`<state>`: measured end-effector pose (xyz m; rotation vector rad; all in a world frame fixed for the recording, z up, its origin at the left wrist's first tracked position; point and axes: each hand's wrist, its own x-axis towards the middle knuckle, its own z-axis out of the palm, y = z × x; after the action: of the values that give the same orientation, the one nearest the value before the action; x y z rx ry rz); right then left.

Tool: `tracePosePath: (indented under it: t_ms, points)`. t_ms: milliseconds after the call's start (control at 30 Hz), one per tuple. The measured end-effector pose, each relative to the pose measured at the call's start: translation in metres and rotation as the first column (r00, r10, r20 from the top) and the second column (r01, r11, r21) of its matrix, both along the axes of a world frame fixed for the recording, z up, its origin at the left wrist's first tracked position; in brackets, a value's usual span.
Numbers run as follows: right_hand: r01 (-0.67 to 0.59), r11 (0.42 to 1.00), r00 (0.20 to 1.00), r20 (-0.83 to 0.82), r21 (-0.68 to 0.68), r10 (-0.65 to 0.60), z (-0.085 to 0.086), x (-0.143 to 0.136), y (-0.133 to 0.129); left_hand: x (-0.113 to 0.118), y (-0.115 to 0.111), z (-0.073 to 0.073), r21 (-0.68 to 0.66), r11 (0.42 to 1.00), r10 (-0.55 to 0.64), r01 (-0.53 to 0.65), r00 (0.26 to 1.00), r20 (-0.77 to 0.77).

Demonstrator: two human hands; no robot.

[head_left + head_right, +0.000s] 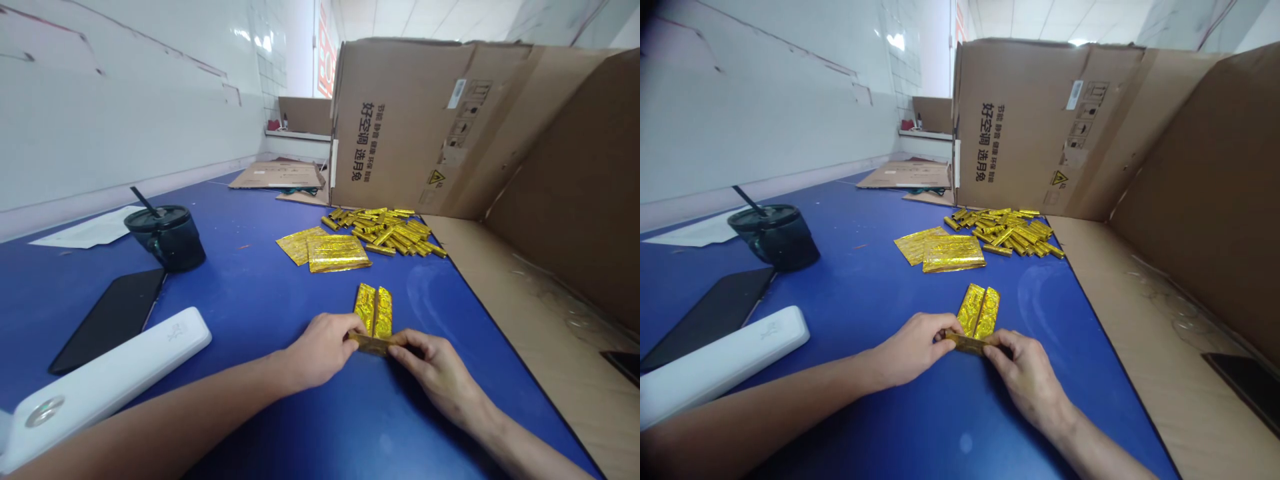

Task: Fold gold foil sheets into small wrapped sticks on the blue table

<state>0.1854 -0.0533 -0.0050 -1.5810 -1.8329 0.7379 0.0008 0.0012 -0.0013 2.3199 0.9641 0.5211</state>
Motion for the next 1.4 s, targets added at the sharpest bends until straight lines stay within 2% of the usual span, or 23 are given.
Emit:
tracePosePath:
  t_ms: [233, 433, 567, 700, 833, 967, 1400]
  points:
    - [0.025, 1.0, 0.996, -0.09, 0.017, -0.023, -0.007, 0.0, 0.001, 0.004, 0.0, -0.003, -0.038, 0.994, 0.105, -0.103, 0.992, 0.065]
    - [0.04, 0.993, 0.996, 0.069, 0.112, -0.048, -0.006, -0.002, -0.004, 0.006, 0.002, -0.004, -0.08, 0.982, 0.177, -0.17, 0.98, 0.094]
    - [0.031, 0.985, 0.992, 0.115, 0.171, -0.051, -0.005, -0.005, -0.004, 0.007, 0.002, -0.004, -0.127, 0.97, 0.219, -0.205, 0.97, 0.105]
    - [0.025, 0.987, 0.987, 0.154, 0.158, -0.049, -0.004, -0.006, -0.002, 0.006, 0.003, -0.003, -0.181, 0.959, 0.235, -0.216, 0.968, 0.087]
    - [0.008, 0.994, 0.978, 0.207, 0.113, -0.031, -0.002, -0.006, 0.001, 0.006, 0.006, 0.003, -0.107, 0.97, 0.222, -0.22, 0.975, 0.005]
    - [-0.007, 0.991, 0.964, 0.265, 0.137, -0.03, -0.003, -0.005, 0.001, 0.01, 0.01, 0.007, -0.006, 0.98, 0.196, -0.198, 0.976, -0.091]
    - [-0.071, 0.981, 0.927, 0.375, 0.183, -0.003, -0.004, -0.007, -0.001, 0.02, 0.011, 0.002, 0.148, 0.973, 0.212, -0.178, 0.942, -0.26]
